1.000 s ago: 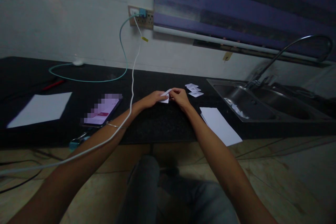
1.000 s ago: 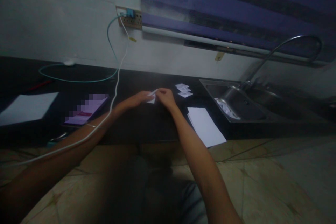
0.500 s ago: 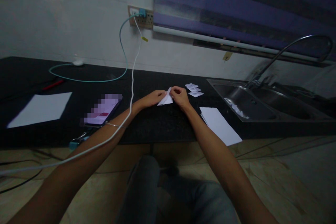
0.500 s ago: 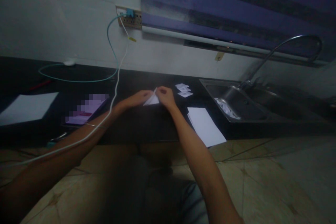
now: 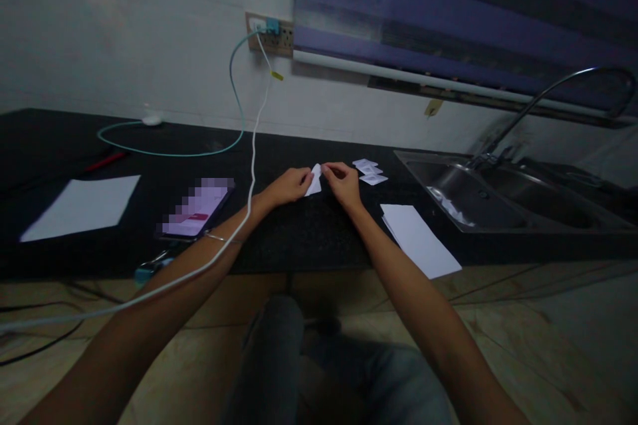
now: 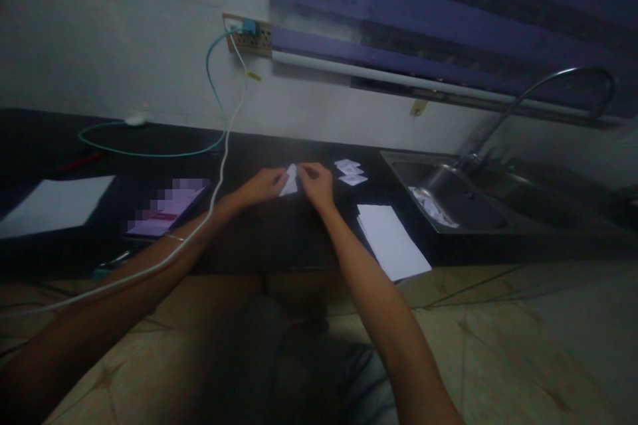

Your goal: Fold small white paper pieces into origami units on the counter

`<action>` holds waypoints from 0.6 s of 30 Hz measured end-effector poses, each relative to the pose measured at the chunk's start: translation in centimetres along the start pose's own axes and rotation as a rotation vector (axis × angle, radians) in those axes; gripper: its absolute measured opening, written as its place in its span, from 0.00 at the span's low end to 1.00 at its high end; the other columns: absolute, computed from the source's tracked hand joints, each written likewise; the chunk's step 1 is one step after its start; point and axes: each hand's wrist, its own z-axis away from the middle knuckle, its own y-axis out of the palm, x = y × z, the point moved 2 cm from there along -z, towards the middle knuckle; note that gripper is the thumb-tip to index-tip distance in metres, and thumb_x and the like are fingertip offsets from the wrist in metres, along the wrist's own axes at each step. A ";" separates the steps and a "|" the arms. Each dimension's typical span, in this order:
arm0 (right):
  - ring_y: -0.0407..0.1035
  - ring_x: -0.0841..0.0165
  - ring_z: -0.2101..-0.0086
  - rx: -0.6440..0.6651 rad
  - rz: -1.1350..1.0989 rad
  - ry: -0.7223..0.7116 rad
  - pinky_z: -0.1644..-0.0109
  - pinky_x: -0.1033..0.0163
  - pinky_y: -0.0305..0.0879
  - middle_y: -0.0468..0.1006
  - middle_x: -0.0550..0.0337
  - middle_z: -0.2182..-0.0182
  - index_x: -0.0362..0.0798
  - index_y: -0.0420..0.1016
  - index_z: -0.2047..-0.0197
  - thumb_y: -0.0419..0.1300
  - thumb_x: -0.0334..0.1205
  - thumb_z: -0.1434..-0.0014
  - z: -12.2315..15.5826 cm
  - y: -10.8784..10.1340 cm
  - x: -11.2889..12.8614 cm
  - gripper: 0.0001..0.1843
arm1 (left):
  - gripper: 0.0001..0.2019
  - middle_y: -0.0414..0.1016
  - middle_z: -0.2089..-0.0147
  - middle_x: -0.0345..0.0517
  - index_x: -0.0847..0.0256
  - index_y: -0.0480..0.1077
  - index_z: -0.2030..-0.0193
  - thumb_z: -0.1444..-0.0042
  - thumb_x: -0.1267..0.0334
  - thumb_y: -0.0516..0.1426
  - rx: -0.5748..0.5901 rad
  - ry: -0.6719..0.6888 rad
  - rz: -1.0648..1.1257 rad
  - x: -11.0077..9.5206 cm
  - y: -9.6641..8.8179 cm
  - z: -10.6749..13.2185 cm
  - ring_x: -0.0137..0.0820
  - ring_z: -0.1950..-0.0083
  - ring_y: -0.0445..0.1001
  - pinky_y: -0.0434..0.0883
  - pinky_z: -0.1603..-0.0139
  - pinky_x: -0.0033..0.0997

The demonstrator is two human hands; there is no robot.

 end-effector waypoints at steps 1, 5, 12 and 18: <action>0.74 0.63 0.59 0.010 0.009 -0.012 0.51 0.57 0.71 0.81 0.56 0.62 0.49 0.82 0.63 0.65 0.50 0.44 0.1 0.1 0.1 0.13 | 0.16 0.67 0.73 0.41 0.59 0.64 0.70 0.33 0.56 0.47 -0.001 0.002 -0.007 0.0 0.0 0.0 0.30 0.73 0.65 0.58 0.70 0.31; 0.75 0.62 0.58 0.027 0.035 -0.035 0.47 0.55 0.70 0.81 0.55 0.61 0.50 0.83 0.61 0.65 0.50 0.43 0.2 0.3 -0.1 0.14 | 0.16 0.69 0.71 0.43 0.59 0.66 0.67 0.32 0.56 0.46 0.008 0.054 -0.017 0.1 0.2 -0.1 0.31 0.71 0.66 0.60 0.68 0.32; 0.71 0.63 0.57 -0.088 0.108 -0.043 0.48 0.57 0.69 0.75 0.54 0.53 0.52 0.77 0.53 0.68 0.46 0.47 0.0 0.1 -0.5 0.18 | 0.17 0.70 0.71 0.43 0.60 0.67 0.67 0.31 0.55 0.46 0.001 0.034 -0.025 0.1 0.2 -0.1 0.31 0.71 0.68 0.60 0.69 0.31; 0.69 0.63 0.59 -0.044 0.213 -0.094 0.50 0.56 0.68 0.74 0.55 0.60 0.50 0.76 0.64 0.66 0.44 0.45 0.4 0.2 0.0 0.08 | 0.18 0.73 0.69 0.45 0.61 0.69 0.65 0.30 0.53 0.46 0.028 0.033 -0.014 -0.4 0.0 0.0 0.31 0.70 0.69 0.61 0.68 0.31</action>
